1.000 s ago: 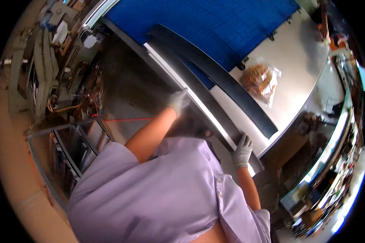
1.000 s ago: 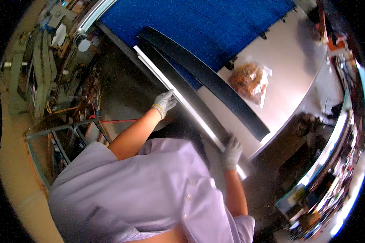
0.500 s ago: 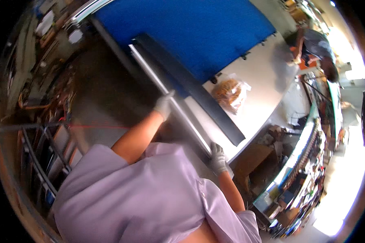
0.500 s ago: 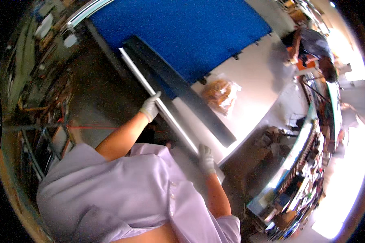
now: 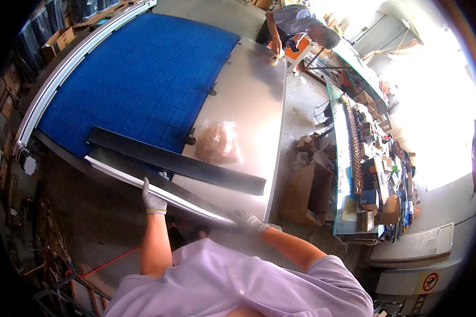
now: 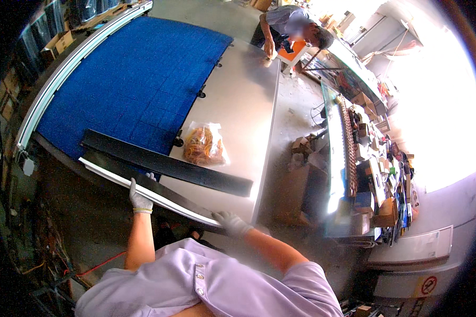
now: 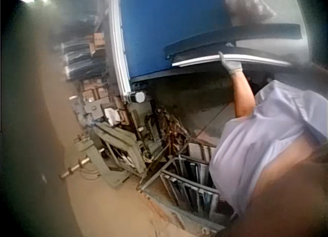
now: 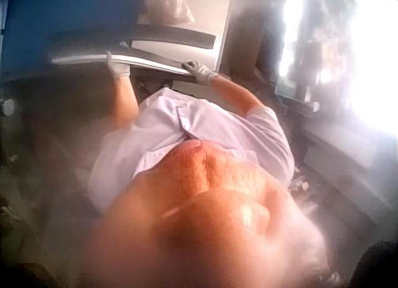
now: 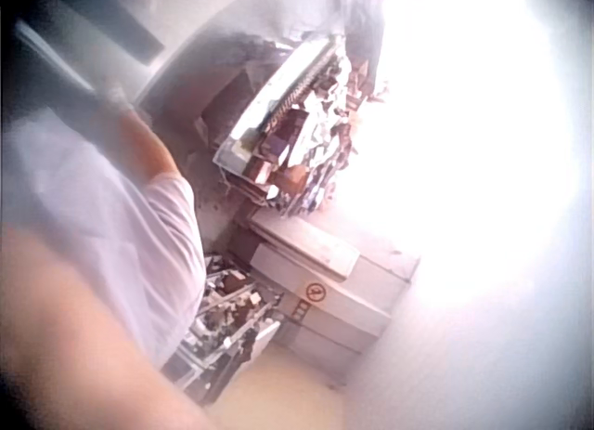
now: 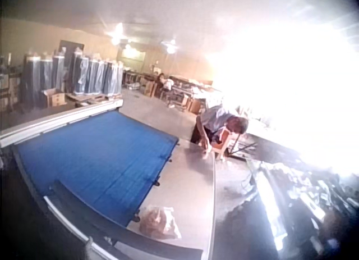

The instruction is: The person handles long white plastic strips and dark curved panels in a workshop. They place the white strips into a machine, retrieve them, and then assemble them onto the dark panels on a workbench. The person also handles a blue plastic bag containing small parts.

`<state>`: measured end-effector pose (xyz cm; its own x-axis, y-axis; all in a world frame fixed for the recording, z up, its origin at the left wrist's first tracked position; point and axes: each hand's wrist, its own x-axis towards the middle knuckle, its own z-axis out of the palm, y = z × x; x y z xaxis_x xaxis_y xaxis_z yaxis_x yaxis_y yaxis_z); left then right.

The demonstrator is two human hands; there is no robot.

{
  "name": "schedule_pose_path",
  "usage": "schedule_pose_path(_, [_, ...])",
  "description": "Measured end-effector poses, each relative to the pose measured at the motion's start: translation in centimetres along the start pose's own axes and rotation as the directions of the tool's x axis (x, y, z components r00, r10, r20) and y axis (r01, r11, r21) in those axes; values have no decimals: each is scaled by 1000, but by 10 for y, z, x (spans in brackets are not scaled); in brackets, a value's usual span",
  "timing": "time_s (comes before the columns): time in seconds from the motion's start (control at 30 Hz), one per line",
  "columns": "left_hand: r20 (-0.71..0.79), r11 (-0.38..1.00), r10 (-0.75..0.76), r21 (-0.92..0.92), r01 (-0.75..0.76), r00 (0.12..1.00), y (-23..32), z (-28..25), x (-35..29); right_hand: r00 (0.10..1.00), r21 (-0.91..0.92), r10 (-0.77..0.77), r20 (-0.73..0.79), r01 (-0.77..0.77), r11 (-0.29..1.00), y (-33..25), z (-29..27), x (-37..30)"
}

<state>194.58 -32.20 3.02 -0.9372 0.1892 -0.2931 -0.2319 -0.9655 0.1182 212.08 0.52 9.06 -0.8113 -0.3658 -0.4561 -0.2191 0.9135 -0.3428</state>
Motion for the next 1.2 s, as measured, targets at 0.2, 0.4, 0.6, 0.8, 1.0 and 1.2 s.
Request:
schedule_pose_path(0.2, [190, 993, 93, 52, -105, 977, 19, 79, -19, 948, 203, 200, -247, -151, 968, -25, 2, 2])
schedule_pose_path(0.4, [416, 965, 155, 129, -227, 896, 13, 220, -54, 790, 293, 220, -572, -53, 955, -31, -12, 14])
schedule_pose_path(0.6, [836, 783, 74, 289, -551, 544, 18, 400, -100, 715, 252, 87, -693, 127, 959, -53, -99, 11])
schedule_pose_path(0.8, [913, 465, 234, 197, -863, 335, -22, 508, -153, 576, 432, 184, -797, 329, 840, -103, -158, -4])
schedule_pose_path(1.0, [915, 552, 145, 240, -798, 376, -84, 522, -182, 414, 372, 184, -892, 439, 818, -94, -132, 33])
schedule_pose_path(1.2, [898, 625, -45, 367, -689, 437, -117, 497, -178, 452, 402, 192, -871, 431, 808, -83, -97, 35])
